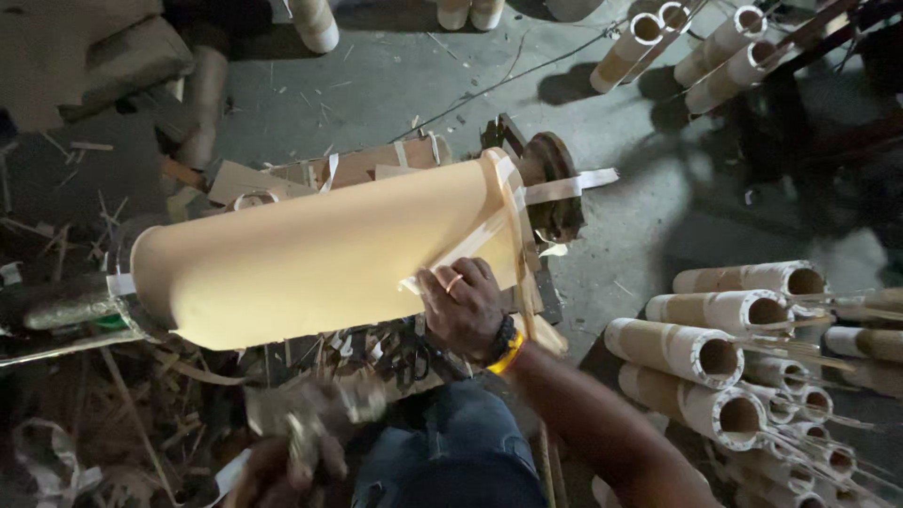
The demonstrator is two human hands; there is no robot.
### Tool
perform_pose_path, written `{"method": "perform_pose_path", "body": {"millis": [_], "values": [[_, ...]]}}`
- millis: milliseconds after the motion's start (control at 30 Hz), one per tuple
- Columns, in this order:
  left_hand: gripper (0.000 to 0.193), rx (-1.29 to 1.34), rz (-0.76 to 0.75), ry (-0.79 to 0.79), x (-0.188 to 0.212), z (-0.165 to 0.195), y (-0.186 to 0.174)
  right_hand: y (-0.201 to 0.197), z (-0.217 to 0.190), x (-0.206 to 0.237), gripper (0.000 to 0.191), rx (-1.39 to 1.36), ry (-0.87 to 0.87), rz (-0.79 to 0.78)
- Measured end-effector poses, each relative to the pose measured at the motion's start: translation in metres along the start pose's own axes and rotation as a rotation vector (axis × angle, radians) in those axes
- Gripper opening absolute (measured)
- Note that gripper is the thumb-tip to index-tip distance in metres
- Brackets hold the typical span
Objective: The person wraps a long strip of paper around a rotating cylindrical core mounted on a lathe. They use a hammer to tap the paper strip into place and secure it with white tape. The person repeatedly adjusts the paper and hammers the edges to ensure a tight fit.
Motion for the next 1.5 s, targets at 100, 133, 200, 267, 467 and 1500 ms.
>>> {"method": "perform_pose_path", "body": {"millis": [100,133,200,267,467,1500], "values": [[0.058,-0.051,-0.070,0.153,-0.053,0.057,0.038,-0.009,0.001,0.003,0.040,-0.008,-0.025,-0.007],[0.046,-0.104,-0.138,0.226,-0.088,0.075,0.048,-0.011,0.001,0.003,0.040,-0.011,-0.023,-0.019],[0.040,-0.410,-0.135,0.330,-0.151,0.109,0.068,-0.014,0.001,0.004,0.039,-0.002,-0.042,-0.001],[0.028,-0.861,0.027,-0.074,-0.210,0.130,0.081,-0.014,0.001,0.006,0.038,-0.008,-0.065,0.001],[0.037,-1.248,-0.180,0.246,-0.248,0.142,0.142,-0.009,0.012,0.017,0.042,-0.035,-0.097,0.021],[0.044,-1.678,-0.086,0.360,-0.283,0.109,0.158,0.008,0.011,0.029,0.049,-0.063,-0.060,-0.002]]}}
Point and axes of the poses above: each hand's wrist, its own x-axis away from the middle knuckle, its own y-axis out of the palm, z = x × y, the point moved 3 cm from there along -x, towards the middle knuckle, and after that the axes turned 9 degrees about -z, right-handed, at the moved point
